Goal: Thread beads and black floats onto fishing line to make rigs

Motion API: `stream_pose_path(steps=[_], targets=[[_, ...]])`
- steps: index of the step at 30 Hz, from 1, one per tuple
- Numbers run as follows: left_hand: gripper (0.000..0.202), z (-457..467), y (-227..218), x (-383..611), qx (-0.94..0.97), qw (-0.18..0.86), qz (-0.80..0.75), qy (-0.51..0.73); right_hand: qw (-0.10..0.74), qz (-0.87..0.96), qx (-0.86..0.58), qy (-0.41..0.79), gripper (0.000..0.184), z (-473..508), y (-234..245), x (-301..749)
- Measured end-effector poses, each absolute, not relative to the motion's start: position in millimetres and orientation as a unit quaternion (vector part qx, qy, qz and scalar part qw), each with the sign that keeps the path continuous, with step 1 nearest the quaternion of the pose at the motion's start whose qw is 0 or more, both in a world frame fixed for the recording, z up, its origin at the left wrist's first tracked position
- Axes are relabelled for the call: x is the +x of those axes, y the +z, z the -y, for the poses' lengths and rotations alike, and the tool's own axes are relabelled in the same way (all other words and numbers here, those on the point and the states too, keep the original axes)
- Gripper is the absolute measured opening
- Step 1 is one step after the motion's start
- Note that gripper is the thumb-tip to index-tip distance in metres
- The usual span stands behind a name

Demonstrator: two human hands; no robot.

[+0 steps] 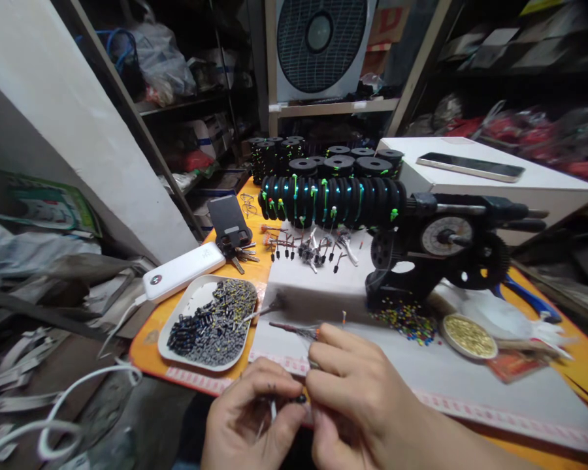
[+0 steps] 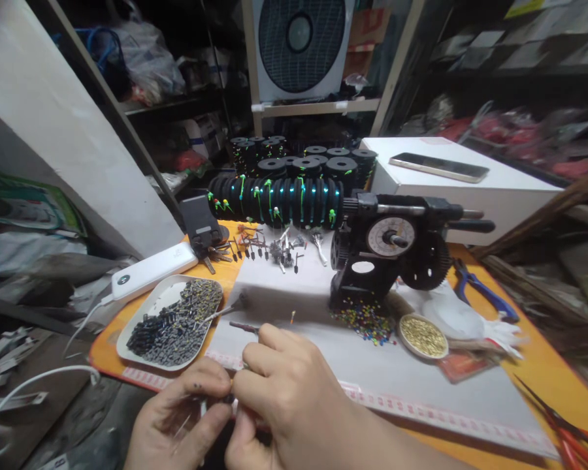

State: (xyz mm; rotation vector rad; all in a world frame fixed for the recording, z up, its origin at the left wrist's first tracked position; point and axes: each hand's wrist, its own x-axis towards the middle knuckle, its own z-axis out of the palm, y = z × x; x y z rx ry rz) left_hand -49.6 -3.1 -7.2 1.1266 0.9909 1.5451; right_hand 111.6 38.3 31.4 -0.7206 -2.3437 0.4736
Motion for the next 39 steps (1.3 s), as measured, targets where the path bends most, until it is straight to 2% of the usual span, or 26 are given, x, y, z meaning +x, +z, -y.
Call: stream_pose_path(steps=[5,10,12,18,23,26,29,32,35,39], targets=[[0.012,2.8,-12.9,-60.5,0.532,0.417,-0.408,0.614,0.292,0.900,-0.266,0.184,0.011,-43.1,35.4,109.1],[0.029,1.7,-10.4,-64.8,0.623,0.300,-0.397,0.604,0.288,0.885,-0.263,0.254,0.022,-42.8,43.3,113.0],[0.029,-0.2,-7.5,-65.2,0.632,0.274,-0.387,0.613,0.295,0.875,-0.260,0.281,0.025,-42.1,46.2,114.8],[0.022,-6.1,-6.2,-59.4,0.606,0.314,-0.342,0.646,0.330,0.853,-0.249,0.318,0.043,-42.9,50.0,117.0],[0.003,-8.1,-12.2,-52.1,0.540,0.365,-0.321,0.687,0.338,0.848,-0.244,0.327,0.040,-43.3,49.1,116.9],[0.016,-7.5,-13.3,-50.7,0.522,0.408,-0.322,0.676,0.341,0.850,-0.244,0.317,0.041,-43.4,47.6,116.8],[0.016,-7.1,-13.6,-52.0,0.500,0.437,-0.316,0.678,0.347,0.853,-0.235,0.310,0.042,-43.7,46.7,116.8],[0.011,-6.9,-13.0,-55.7,0.512,0.426,-0.315,0.676,0.354,0.853,-0.233,0.306,0.041,-44.0,46.9,116.4],[0.028,-6.7,-11.3,-60.4,0.557,0.402,-0.323,0.651,0.341,0.856,-0.233,0.310,0.046,-44.2,47.0,115.8],[0.008,-7.8,-11.7,-62.1,0.586,0.381,-0.322,0.638,0.332,0.854,-0.240,0.322,0.045,-44.3,46.1,116.6]])
